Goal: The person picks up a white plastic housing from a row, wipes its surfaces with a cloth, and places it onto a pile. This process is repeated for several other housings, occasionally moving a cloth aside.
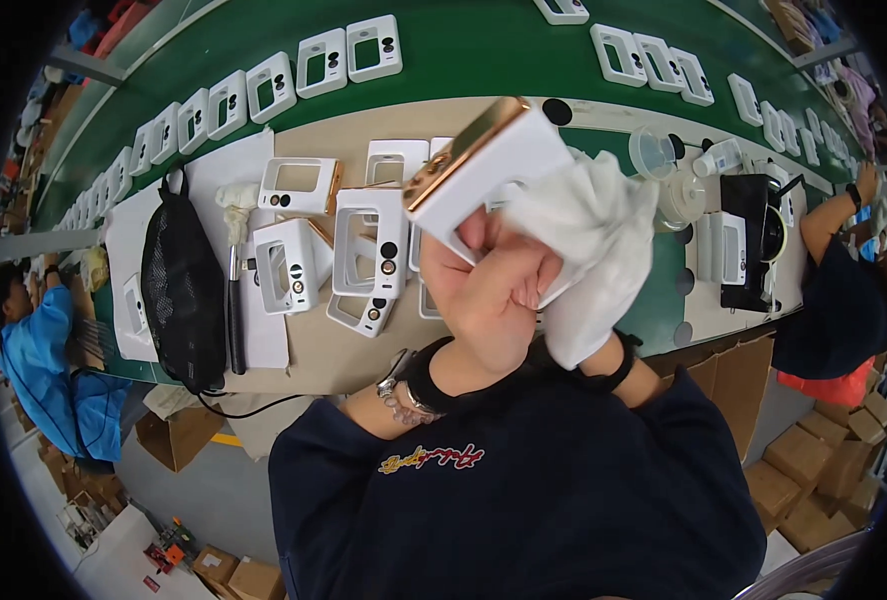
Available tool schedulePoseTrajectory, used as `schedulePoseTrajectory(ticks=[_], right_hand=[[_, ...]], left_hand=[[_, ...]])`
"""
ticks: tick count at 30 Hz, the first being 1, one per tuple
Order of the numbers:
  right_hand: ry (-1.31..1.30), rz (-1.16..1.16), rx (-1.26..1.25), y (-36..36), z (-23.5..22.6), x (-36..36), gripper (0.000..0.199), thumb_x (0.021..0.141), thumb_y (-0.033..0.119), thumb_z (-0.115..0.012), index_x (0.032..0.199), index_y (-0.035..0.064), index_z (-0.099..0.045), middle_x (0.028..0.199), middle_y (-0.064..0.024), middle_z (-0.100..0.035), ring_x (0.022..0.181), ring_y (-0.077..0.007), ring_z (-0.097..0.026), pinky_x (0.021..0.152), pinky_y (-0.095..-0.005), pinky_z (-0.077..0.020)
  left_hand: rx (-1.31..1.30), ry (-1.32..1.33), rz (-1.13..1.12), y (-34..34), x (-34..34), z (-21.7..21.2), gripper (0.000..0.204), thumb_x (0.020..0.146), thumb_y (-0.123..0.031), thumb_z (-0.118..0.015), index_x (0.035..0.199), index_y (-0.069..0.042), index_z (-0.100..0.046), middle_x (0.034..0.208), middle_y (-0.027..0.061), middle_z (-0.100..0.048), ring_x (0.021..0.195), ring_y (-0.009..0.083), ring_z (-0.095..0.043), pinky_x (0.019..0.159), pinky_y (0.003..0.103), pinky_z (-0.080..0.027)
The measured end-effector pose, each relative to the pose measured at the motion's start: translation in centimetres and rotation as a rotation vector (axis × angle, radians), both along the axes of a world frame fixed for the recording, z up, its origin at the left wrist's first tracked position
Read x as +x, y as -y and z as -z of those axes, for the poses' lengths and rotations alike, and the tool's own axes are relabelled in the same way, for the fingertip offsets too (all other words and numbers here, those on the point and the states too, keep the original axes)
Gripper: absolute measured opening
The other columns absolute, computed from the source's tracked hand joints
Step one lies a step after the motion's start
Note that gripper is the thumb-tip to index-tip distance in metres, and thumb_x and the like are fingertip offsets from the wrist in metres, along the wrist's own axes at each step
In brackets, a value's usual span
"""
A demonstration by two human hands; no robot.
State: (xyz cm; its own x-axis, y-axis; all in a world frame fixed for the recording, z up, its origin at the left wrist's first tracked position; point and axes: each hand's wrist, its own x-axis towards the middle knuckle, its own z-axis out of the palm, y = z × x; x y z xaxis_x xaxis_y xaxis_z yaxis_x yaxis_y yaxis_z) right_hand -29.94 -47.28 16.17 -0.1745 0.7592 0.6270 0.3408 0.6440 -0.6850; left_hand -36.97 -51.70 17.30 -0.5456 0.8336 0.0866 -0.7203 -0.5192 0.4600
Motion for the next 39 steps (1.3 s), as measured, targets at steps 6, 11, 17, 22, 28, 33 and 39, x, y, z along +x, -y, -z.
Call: schedulePoseTrajectory(ticks=[6, 11, 17, 22, 28, 33, 39], right_hand=[[-0.511, -0.094, -0.501, -3.0, 1.1, 3.5, 0.02, 0.084, 0.013, -0.046, 0.092, -0.0033, -0.052, 0.074, -0.0028, -0.052, 0.069, -0.0111, -0.049, 0.061, -0.0228, -0.0402], [0.018, -0.446, -0.556, -2.0, -5.0, 2.0, 0.019, 0.082, 0.012, -0.046, 0.092, -0.0034, -0.053, 0.077, -0.004, -0.053, 0.07, -0.0101, -0.049, 0.062, -0.0222, -0.0409], [-0.536, -0.461, -0.981, 1.2, -1.4, 0.4, 0.026, 0.077, 0.012, -0.055, 0.099, -0.0033, -0.052, 0.08, -0.0074, -0.053, 0.07, -0.0148, -0.05, 0.065, -0.0256, -0.0423], [-0.368, -0.326, -0.214, 2.3, -1.8, -2.7, 0.037, 0.071, 0.022, -0.064, 0.098, -0.0011, -0.053, 0.08, -0.0086, -0.052, 0.069, -0.0217, -0.051, 0.062, -0.0311, -0.0412], [-0.003, -0.35, 0.217, 0.4, -2.1, 0.0, 0.037, 0.063, 0.03, -0.068, 0.088, 0.0045, -0.058, 0.081, -0.0087, -0.052, 0.068, -0.0209, -0.051, 0.058, -0.0321, -0.039], [0.297, -0.763, 0.417, 0.0, -5.1, 0.6, 0.029, 0.058, 0.031, -0.067, 0.078, 0.0107, -0.06, 0.08, -0.0074, -0.054, 0.072, -0.0206, -0.052, 0.054, -0.0324, -0.0379], [0.067, -0.631, 0.421, 1.0, -7.4, -1.8, 0.018, 0.061, 0.021, -0.065, 0.074, 0.01, -0.06, 0.075, -0.0089, -0.057, 0.068, -0.0216, -0.056, 0.052, -0.0284, -0.0408]], left_hand=[[-0.291, -0.004, 0.293, 0.6, -1.8, -1.7, 0.025, 0.062, 0.013, -0.038, 0.08, -0.004, -0.04, 0.058, 0.0003, -0.033, 0.041, 0.0075, -0.029, 0.037, 0.021, -0.024], [-0.349, -0.262, 0.568, 0.8, -3.1, -0.8, 0.03, 0.062, 0.012, -0.041, 0.087, -0.003, -0.046, 0.063, -0.0012, -0.036, 0.044, 0.0066, -0.03, 0.037, 0.021, -0.024], [0.294, 0.071, 0.53, 0.9, -3.0, 2.9, 0.038, 0.067, 0.003, -0.04, 0.104, -0.002, -0.046, 0.075, 0.0011, -0.045, 0.054, 0.0082, -0.043, 0.044, 0.02, -0.033], [-0.435, -0.095, 0.036, 1.0, -2.1, -0.9, 0.037, 0.072, -0.002, -0.037, 0.109, -0.001, -0.044, 0.095, 0.0072, -0.051, 0.079, 0.0174, -0.052, 0.066, 0.024, -0.042], [-0.155, 0.104, 0.454, 3.5, -4.6, -4.5, 0.046, 0.085, -0.024, -0.039, 0.125, -0.004, -0.029, 0.112, 0.0112, -0.046, 0.095, 0.0222, -0.049, 0.083, 0.03, -0.039], [-0.396, -0.131, 0.435, 2.7, -6.3, -2.6, 0.064, 0.085, -0.05, -0.033, 0.129, -0.005, -0.021, 0.117, 0.0122, -0.043, 0.096, 0.0251, -0.049, 0.085, 0.033, -0.039], [0.052, -0.041, 0.625, 3.1, -6.8, -3.7, 0.064, 0.082, -0.047, -0.034, 0.132, -0.01, -0.017, 0.125, 0.018, -0.033, 0.102, 0.0329, -0.044, 0.086, 0.042, -0.039]])
